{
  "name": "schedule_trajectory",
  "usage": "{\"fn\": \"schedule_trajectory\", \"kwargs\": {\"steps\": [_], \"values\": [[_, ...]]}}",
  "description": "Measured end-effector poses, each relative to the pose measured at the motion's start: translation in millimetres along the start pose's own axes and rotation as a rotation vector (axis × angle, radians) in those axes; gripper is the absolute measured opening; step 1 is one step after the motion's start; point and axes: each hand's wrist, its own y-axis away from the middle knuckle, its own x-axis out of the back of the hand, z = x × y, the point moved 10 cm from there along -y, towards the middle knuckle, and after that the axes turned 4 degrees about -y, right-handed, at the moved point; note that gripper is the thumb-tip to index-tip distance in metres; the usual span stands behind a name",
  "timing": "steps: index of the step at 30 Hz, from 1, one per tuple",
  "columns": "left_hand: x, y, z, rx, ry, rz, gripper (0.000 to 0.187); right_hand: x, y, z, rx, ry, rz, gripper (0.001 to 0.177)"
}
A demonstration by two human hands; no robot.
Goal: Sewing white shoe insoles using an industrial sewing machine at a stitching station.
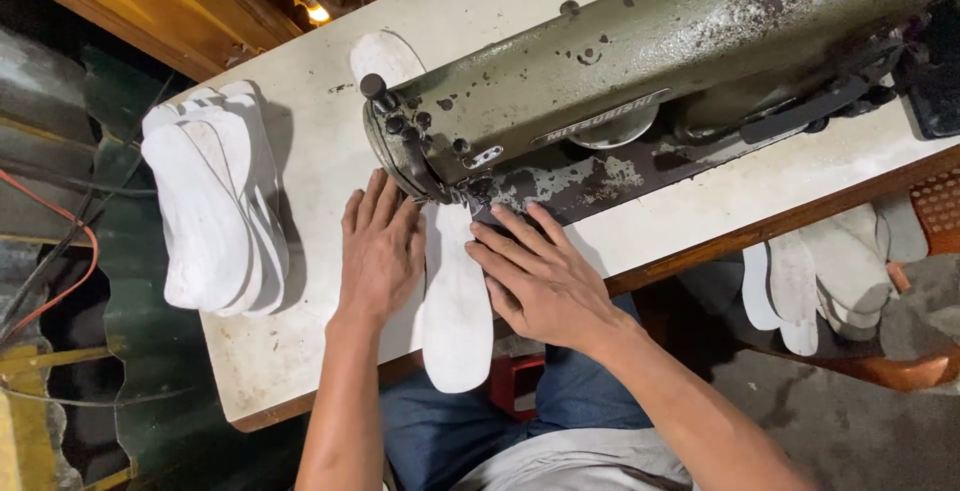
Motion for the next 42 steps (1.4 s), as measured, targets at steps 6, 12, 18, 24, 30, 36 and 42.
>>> {"fn": "schedule_trajectory", "kwargs": {"steps": [6,12,18,24,30,36,42], "values": [[8.2,-7.1,-14.8,0.088,-0.081,-0.039,0.048,-1.4,7.6,4.8,0.034,0.0,0.069,0.032],[24.8,3.5,-43.6,0.192,-0.092,0.212,0.044,-9.8,9.3,5.2,0.034,-0.005,-0.001,0.037],[45.6,-5.3,-29.2,0.237,0.004,0.242,0.054,-11.1,10.2,6.6,0.029,0.004,-0.021,0.039],[34.0,10.7,-64.2,0.513,0.361,0.141,0.054,-8.3,9.0,0.1,0.076,0.008,0.016,0.034],[82.4,39.4,-66.7,0.253,0.397,0.507,0.045,-8.0,11.3,3.7,0.063,0.002,0.015,0.032],[162.5,84.2,-110.7,0.256,0.217,0.676,0.025,-7.8,13.2,3.7,0.075,0.014,0.001,0.032],[177.1,104.4,-31.4,0.095,-0.057,0.708,0.029,-7.2,12.8,-3.2,0.156,0.119,-0.029,0.036]]}}
